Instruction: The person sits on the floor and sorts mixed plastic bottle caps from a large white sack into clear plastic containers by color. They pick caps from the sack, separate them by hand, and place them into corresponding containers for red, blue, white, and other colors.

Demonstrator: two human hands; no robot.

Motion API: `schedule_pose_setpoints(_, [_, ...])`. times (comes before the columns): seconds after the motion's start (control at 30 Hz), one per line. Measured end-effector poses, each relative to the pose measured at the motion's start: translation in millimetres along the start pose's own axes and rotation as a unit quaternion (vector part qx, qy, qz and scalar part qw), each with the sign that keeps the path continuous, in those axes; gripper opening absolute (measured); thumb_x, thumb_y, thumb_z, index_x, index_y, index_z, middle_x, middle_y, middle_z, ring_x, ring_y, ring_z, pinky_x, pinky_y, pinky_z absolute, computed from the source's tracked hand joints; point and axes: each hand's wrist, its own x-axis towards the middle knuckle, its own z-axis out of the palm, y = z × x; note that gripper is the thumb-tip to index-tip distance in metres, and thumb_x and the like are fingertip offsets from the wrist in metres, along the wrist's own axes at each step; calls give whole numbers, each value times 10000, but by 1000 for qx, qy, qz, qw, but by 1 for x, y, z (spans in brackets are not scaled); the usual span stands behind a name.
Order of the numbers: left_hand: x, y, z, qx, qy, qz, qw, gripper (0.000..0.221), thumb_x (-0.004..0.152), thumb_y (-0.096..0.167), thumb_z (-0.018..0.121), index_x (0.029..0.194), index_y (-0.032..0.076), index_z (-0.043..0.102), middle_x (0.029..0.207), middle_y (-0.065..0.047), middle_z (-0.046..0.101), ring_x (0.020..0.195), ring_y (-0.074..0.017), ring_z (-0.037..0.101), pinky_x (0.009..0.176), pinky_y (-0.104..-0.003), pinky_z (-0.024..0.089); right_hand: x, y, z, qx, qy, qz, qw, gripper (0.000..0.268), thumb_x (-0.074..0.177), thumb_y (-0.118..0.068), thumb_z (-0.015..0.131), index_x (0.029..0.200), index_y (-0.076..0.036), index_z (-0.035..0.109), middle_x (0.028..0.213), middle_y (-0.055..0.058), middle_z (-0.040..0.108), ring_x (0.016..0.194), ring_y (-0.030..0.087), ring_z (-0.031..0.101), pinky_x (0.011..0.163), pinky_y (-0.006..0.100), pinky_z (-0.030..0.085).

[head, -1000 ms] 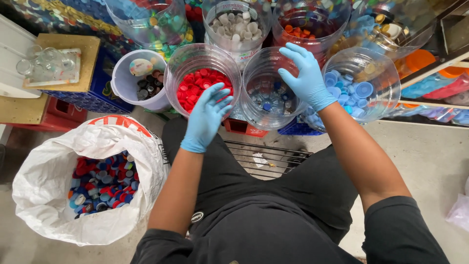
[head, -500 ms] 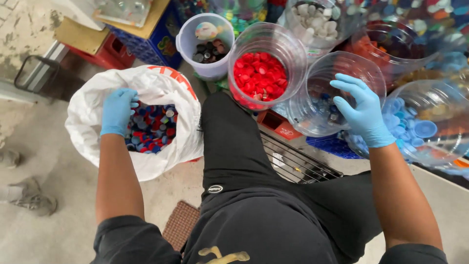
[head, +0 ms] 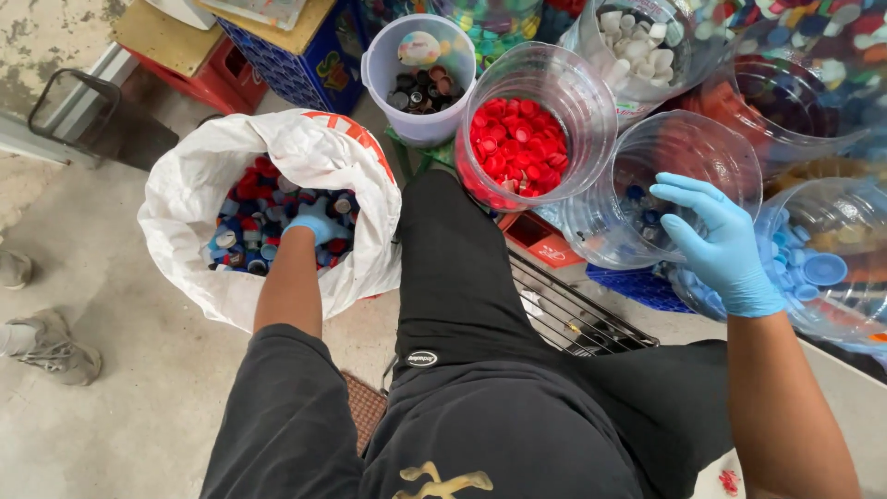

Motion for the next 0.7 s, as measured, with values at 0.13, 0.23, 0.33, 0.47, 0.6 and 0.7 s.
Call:
schedule_pose_setpoints(0.13, [8, 1, 10, 91, -22, -32, 995, 856, 869, 388, 608, 1618, 303, 205, 1461, -210, 496, 1265, -490, 502, 1023, -554, 474, -10, 9, 5, 8, 0, 8, 1000, 339, 993, 16, 582, 1319, -1, 673, 1415, 201, 635, 1339, 316, 592, 1197, 459, 444])
schedule_pose_setpoints(0.23, [-32, 17, -6, -5, -28, -19, 999, 579, 962, 213, 530, 1525, 205, 399, 1324, -179, 594, 1112, -400, 608, 864, -504, 539, -12, 11, 5, 12, -3, 10, 1000, 349, 983, 21, 573, 1318, 4, 672, 1410, 203, 637, 1330, 312, 596, 1195, 453, 446])
schedule_pose_setpoints(0.33, [27, -19, 7, 86, 25, 46, 995, 512, 801, 170, 606, 1312, 145, 597, 1300, -218, 636, 1069, -463, 641, 846, -551, 545, -12, 11, -1, 22, -4, -3, 1000, 328, 999, 17, 571, 1311, 5, 671, 1405, 208, 639, 1339, 313, 597, 1197, 451, 459])
schedule_pose_setpoints(0.47, [12, -40, -8, 4, 94, 94, 991, 276, 754, 49, 602, 1004, 135, 682, 1045, -180, 698, 886, -404, 643, 735, -488, 531, -14, 6, -9, 10, 11, -2, 1000, 322, 998, 62, 579, 1301, 28, 681, 1393, 230, 649, 1313, 335, 613, 1185, 466, 476])
schedule_pose_setpoints(0.6, [-50, -25, -41, -146, 104, 89, 980, 451, 805, 177, 715, 1228, 52, 620, 1106, -191, 671, 1002, -362, 646, 876, -449, 528, -15, 8, -9, 23, 22, -5, 999, 319, 1001, 85, 561, 1292, 30, 678, 1392, 222, 649, 1336, 330, 602, 1213, 463, 462])
schedule_pose_setpoints(0.7, [-68, -27, -52, -217, 104, 105, 965, 382, 829, 180, 674, 1203, 107, 646, 995, -107, 653, 926, -263, 613, 856, -387, 497, -18, 1, -6, 33, 20, 4, 999, 328, 1004, 87, 547, 1304, 36, 670, 1388, 225, 648, 1335, 337, 603, 1195, 468, 477])
